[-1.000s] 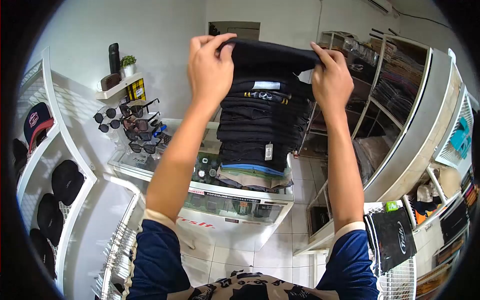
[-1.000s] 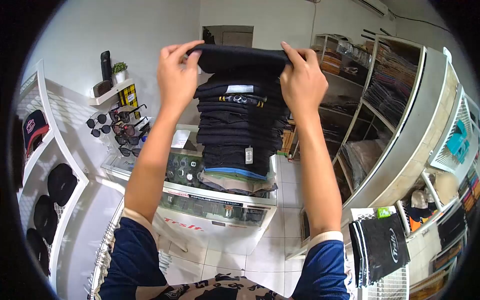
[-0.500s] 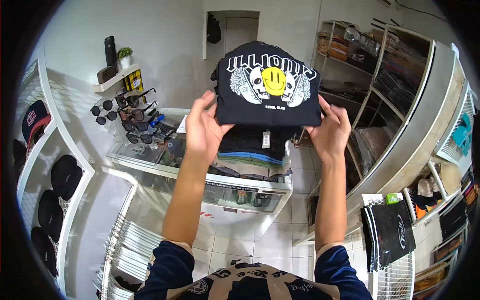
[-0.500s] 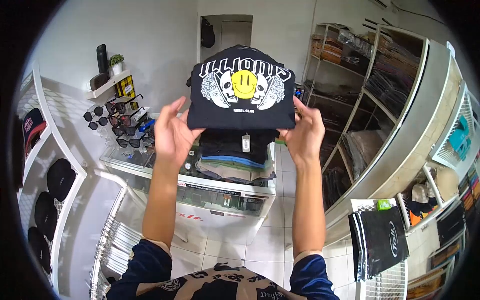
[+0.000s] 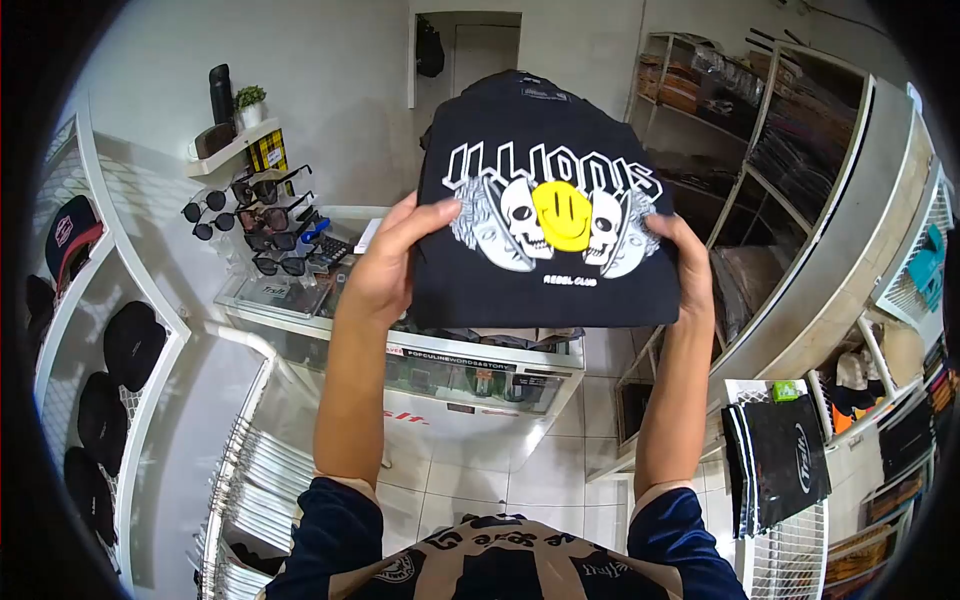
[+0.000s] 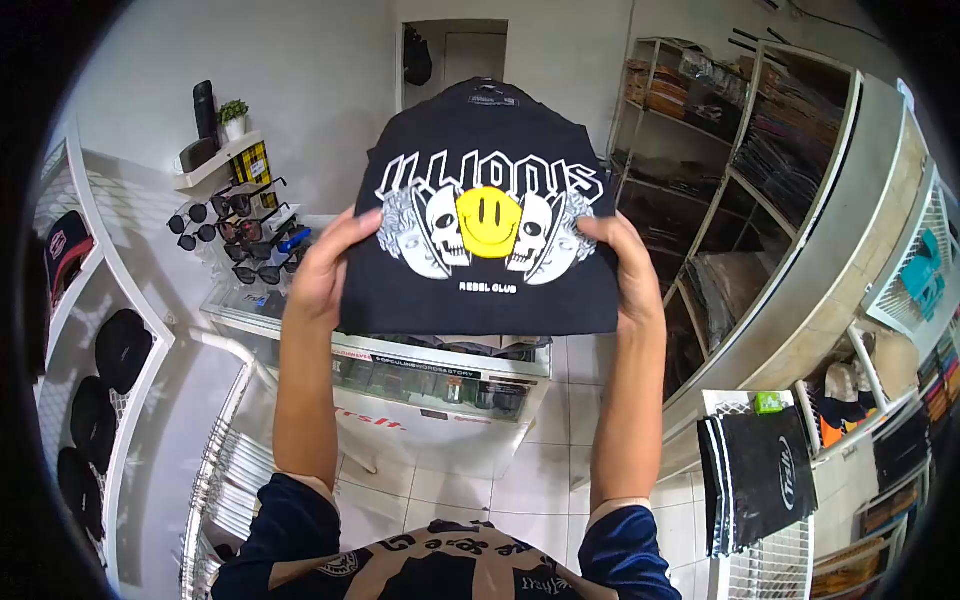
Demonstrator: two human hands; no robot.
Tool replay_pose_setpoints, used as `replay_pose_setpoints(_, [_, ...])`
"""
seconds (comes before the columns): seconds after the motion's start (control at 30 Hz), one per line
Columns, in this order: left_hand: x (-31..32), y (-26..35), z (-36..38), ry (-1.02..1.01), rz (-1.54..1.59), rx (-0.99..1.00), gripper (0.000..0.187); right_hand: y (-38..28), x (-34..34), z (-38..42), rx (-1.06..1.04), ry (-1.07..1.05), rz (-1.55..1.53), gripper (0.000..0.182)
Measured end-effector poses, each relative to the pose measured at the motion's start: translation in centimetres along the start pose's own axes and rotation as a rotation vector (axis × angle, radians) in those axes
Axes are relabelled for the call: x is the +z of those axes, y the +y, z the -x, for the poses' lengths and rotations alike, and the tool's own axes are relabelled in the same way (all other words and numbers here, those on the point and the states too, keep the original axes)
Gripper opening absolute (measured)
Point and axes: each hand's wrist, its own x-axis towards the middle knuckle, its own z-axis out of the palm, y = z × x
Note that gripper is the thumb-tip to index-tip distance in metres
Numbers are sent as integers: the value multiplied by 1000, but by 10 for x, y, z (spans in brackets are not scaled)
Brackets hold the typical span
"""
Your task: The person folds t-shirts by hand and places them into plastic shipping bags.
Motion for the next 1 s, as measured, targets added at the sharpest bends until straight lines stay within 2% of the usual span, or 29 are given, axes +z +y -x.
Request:
replay_pose_setpoints(0.03, [0, -7, -8, 3, 3, -7, 37, 5, -6, -10, 47, 93, 3, 34])
replay_pose_setpoints(0.1, [-13, -28, -34, 54, -77, -55, 41, 11, -4, -29, 84, 128, 104, 32])
replay_pose_setpoints(0.13, [-17, -36, -39, 68, -148, -52, 44, 18, -5, -37, 32, 71, 212, 29])
replay_pose_setpoints(0.23, [-2, -34, -21, 145, -167, 43, 49, 20, -7, -29, -50, 84, 315, 31])
replay_pose_setpoints(0.27, [-8, -32, -13, 78, -127, 49, 51, 16, -8, -18, -47, 70, 335, 34])
replay_pose_setpoints(0.3, [-13, -30, -7, 64, -189, 2, 44, 15, -8, -10, -48, 79, 369, 34])
replay_pose_setpoints(0.37, [-16, -24, 3, 85, -72, -154, 43, 16, -10, -1, 13, 66, 316, 29])
replay_pose_setpoints(0.43, [-13, -33, 8, 114, -48, -131, 42, 23, -8, 1, 43, 112, 329, 27])
replay_pose_setpoints(0.5, [-10, -40, 14, 86, -101, 21, 43, 29, -4, 9, 66, 154, 345, 24])
replay_pose_setpoints(0.57, [-4, -40, 28, 119, -154, 18, 45, 31, -1, 21, -17, 188, 398, 27])
replay_pose_setpoints(0.77, [-8, -56, 54, 298, -195, -171, 51, 47, -1, 58, 75, 234, 371, 27])
replay_pose_setpoints(1.0, [-27, -131, 87, 231, -95, -361, 44, 90, -49, 138, 250, 368, 361, 23])
